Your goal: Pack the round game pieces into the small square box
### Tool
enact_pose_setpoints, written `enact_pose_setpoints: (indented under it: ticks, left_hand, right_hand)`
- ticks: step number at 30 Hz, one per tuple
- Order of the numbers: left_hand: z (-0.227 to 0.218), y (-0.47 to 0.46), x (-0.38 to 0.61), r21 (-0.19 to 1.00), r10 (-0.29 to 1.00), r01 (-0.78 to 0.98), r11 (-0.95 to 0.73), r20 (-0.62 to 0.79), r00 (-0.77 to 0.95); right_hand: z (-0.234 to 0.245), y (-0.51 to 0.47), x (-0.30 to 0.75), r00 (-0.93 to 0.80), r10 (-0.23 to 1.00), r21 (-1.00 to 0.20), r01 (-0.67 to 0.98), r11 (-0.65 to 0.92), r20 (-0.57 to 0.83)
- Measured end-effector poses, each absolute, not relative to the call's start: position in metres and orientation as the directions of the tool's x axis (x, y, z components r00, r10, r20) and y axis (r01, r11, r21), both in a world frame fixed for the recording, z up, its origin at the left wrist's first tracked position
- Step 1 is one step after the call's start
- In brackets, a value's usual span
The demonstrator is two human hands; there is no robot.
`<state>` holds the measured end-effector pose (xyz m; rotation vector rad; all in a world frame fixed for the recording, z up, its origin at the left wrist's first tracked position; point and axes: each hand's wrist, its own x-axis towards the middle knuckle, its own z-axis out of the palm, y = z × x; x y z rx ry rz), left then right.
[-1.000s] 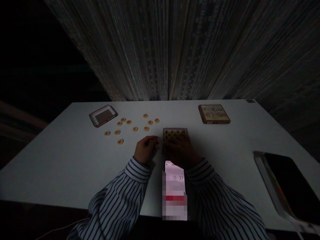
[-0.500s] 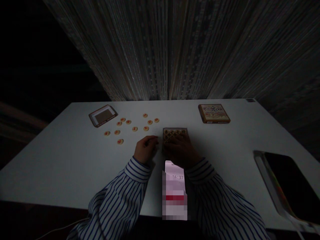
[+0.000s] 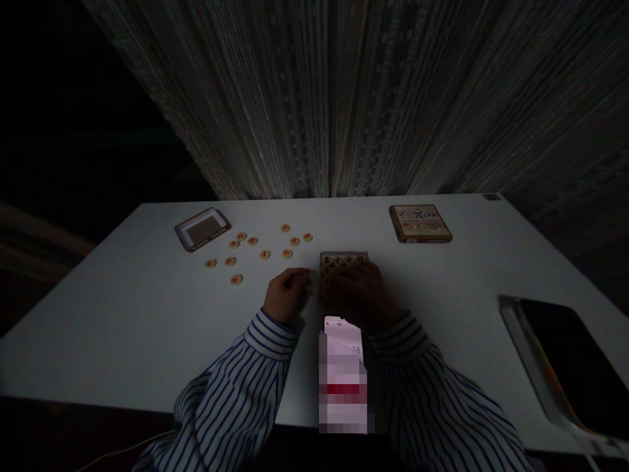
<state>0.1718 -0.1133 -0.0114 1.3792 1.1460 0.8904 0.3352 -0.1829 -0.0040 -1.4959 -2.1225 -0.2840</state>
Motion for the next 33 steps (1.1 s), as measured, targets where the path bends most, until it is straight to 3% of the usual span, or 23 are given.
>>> enact_pose_setpoints:
  ticks: [4,6,10,13,20,33]
  left_hand:
    - [-0.016,-0.113,0.171,0.948,0.959,0.307,-0.083,-0.008,0.285]
    - [-0.018,-0.114,0.171,0.918,0.952,0.372,-0.139,0.021,0.305]
    - [-0.019,-0.116,0.171,0.879,0.94,0.438,-0.186,0.031,0.339]
    - [-0.019,-0.117,0.171,0.852,0.931,0.47,-0.232,0.054,0.36]
    - [-0.021,-0.118,0.171,0.772,0.897,0.523,-0.361,0.134,0.422]
    - [-0.022,-0.12,0.171,0.721,0.857,0.527,-0.45,0.183,0.481]
  right_hand:
    - [-0.003,-0.188,0.356,-0.112,0.803,-0.162,0.954,0.252,0.586]
    - [-0.001,-0.191,0.365,0.045,0.808,-0.211,0.972,0.099,0.587]
    - [0.003,-0.197,0.373,0.358,0.848,-0.289,0.922,-0.256,0.391]
    - [0.005,-0.199,0.373,0.478,0.853,-0.283,0.865,-0.415,0.211]
    - [0.007,-0.197,0.369,0.449,0.893,-0.287,0.853,-0.436,-0.022]
    - [0.005,-0.197,0.37,0.367,0.93,-0.304,0.885,-0.354,-0.015]
